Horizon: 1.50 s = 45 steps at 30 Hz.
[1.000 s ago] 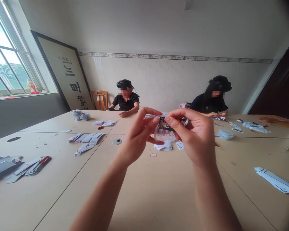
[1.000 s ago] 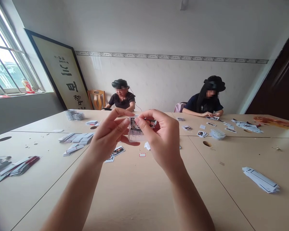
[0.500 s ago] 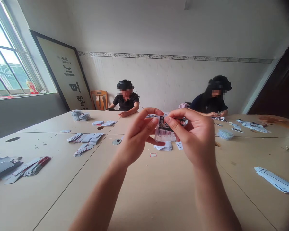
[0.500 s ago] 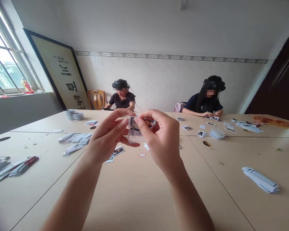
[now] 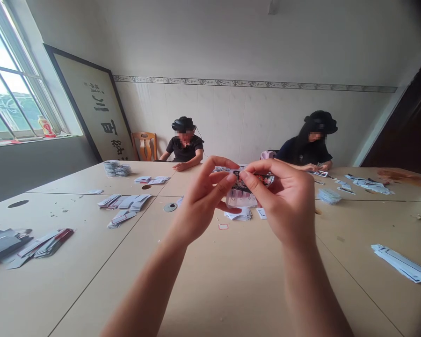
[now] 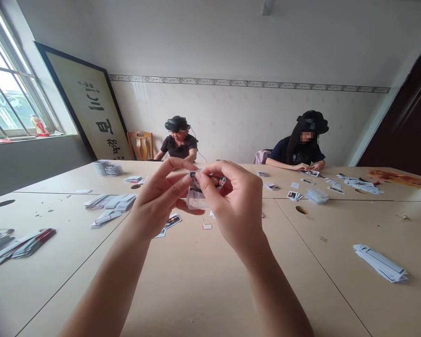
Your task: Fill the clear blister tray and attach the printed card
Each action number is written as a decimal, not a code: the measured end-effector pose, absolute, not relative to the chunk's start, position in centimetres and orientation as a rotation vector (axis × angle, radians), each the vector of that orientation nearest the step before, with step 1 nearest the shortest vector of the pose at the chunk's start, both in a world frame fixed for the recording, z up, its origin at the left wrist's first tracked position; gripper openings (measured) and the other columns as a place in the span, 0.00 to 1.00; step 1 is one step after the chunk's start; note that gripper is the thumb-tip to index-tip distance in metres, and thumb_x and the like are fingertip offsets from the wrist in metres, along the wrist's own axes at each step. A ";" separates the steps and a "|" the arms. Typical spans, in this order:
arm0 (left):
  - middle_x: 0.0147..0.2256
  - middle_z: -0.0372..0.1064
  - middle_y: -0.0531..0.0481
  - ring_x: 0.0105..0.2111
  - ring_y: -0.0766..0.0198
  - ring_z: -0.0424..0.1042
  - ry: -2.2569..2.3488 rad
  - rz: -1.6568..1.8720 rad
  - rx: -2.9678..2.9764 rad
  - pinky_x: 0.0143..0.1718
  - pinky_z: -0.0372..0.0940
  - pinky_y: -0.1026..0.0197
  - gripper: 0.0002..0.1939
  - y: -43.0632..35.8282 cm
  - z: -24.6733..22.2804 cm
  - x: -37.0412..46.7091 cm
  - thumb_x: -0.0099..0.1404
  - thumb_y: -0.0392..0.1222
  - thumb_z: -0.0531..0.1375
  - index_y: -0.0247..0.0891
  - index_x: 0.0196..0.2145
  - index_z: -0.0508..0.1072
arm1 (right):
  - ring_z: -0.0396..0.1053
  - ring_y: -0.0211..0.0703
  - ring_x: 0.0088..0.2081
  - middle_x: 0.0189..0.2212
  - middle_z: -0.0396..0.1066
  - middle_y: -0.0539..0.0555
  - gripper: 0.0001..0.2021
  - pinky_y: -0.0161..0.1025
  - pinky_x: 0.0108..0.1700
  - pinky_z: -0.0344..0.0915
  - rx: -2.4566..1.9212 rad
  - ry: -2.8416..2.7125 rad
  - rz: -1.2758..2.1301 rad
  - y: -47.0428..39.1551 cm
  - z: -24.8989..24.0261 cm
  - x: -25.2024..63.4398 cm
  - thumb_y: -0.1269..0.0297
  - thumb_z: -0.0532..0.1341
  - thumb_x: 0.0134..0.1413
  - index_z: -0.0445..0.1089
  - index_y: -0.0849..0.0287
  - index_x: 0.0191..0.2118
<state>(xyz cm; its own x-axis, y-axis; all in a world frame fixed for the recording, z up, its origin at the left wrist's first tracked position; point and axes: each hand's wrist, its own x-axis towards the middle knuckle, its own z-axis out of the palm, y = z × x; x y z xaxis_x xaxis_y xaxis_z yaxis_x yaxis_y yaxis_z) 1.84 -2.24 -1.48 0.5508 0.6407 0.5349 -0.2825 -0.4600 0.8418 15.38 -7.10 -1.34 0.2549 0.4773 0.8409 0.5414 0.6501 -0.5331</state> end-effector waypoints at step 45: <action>0.34 0.71 0.51 0.31 0.66 0.74 0.385 1.188 1.773 0.25 0.73 0.65 0.13 -2.7 -1.3 2.1 0.65 0.49 0.57 0.40 0.42 0.63 | 0.68 0.37 0.26 0.26 0.71 0.51 0.05 0.33 0.23 0.62 -0.942 -1.329 -0.034 -6.4 -1.7 15.0 0.65 0.62 0.52 0.71 0.58 0.27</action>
